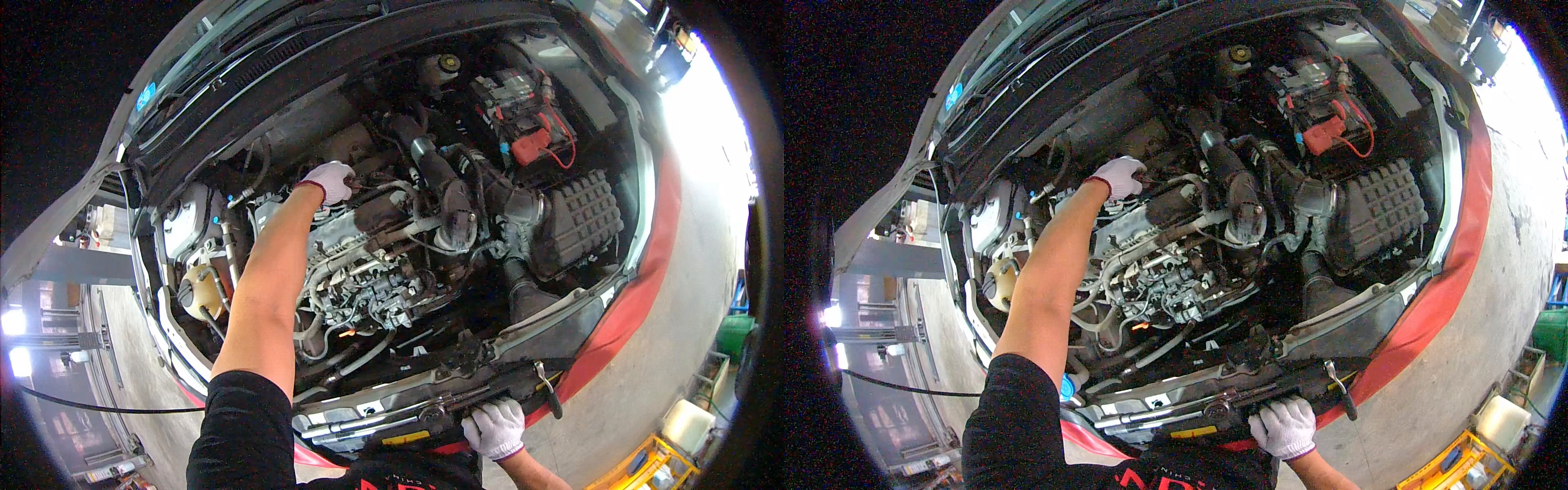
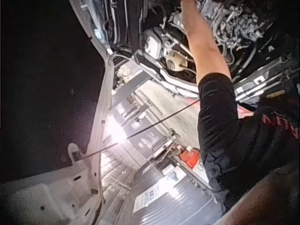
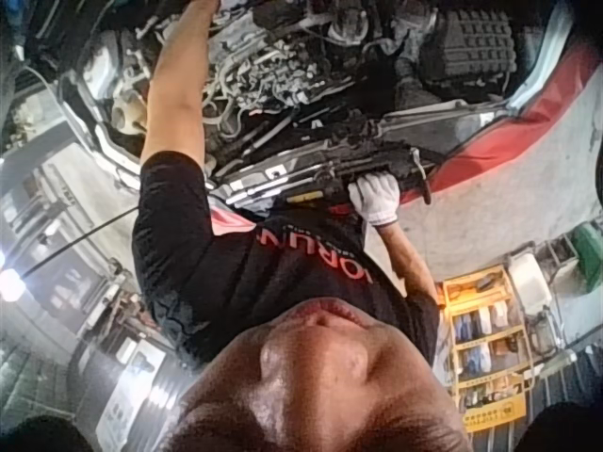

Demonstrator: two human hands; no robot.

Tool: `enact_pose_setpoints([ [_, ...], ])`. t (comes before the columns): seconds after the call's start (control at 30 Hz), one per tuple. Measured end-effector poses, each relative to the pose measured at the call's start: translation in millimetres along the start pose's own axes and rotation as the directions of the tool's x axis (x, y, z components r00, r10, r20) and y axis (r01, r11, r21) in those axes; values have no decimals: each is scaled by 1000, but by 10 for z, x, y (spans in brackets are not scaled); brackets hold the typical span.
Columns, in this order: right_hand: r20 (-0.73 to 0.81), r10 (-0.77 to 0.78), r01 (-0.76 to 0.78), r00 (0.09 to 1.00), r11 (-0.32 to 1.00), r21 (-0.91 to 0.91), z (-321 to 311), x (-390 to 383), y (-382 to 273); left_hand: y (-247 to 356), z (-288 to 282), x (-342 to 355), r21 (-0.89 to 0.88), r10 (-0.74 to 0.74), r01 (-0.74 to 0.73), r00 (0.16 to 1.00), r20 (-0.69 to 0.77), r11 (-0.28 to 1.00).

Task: The person uses a ratchet wrench to loosen and remove bolts from the engine. They then remove a plastic engine cover and place it aside. The person continues to work on the engine components with their hands.

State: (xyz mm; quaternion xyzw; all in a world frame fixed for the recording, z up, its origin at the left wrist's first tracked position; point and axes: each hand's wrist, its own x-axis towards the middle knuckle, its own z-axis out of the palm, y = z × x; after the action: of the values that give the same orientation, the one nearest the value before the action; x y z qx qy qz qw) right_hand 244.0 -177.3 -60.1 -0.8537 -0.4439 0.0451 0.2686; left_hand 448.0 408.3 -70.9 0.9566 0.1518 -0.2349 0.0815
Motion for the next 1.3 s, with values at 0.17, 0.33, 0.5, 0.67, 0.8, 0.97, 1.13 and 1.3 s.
enact_pose_setpoints([
  [0.17,20,6,-6,1000,1000,-3,-6,0,-1,-6,9,-29,0,5,-5,1000,-24,1000],
  [0.33,16,10,-9,1000,1000,-5,3,-13,-1,64,-65,-72,5,3,-3,1000,1,1000],
  [0.5,-1,-6,6,1000,1000,-9,-5,13,-2,28,-28,-64,8,3,-3,1000,-25,1000],
  [0.67,9,2,-2,1000,1000,-10,-15,18,-9,26,-10,-75,0,-3,3,999,-34,1000],
  [0.8,-8,-1,1,1000,1000,-7,0,1,-3,58,-12,-102,-71,-35,34,999,-8,997],
  [0.97,50,8,-8,999,1000,0,-14,3,5,-4,41,-69,-43,-21,21,1000,-19,999],
  [1.13,34,5,-5,999,1000,1,-19,11,2,-9,62,-33,-86,-46,47,999,13,995],
  [1.3,-5,-14,14,1000,1000,-4,-24,35,-6,-73,114,-3,-14,-2,1,999,-34,1000],
])
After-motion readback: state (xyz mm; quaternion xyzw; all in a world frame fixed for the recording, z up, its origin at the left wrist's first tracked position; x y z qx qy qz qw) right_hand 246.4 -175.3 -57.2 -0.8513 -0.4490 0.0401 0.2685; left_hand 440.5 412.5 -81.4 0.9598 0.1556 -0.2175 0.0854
